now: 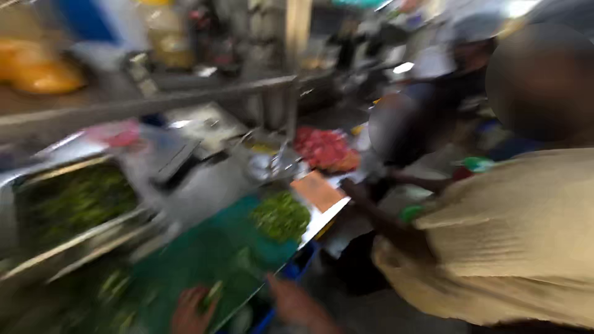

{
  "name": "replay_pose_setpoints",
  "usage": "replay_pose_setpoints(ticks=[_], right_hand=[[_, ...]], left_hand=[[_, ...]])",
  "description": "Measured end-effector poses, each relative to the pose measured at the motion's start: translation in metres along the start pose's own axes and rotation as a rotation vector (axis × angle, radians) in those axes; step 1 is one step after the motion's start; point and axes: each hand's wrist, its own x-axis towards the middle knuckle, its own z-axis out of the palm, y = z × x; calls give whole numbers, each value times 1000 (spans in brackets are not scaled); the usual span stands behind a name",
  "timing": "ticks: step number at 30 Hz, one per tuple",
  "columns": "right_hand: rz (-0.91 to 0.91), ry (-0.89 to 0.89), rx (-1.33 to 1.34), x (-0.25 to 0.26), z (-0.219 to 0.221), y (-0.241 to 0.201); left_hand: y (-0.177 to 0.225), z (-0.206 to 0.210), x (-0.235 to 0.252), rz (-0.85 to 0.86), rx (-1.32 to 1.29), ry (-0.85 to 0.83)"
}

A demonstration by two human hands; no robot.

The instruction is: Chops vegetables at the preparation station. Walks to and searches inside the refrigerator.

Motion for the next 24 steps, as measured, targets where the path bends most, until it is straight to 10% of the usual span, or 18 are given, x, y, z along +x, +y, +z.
replay_pose_setpoints(ticks=[5, 24], right_hand=[[-82, -120, -289, 24, 20, -5], [-119, -262, -467, 63, 40, -26]], left_hand=[[12, 6, 10, -302, 3, -79], [2, 5, 5, -175, -18, -28]])
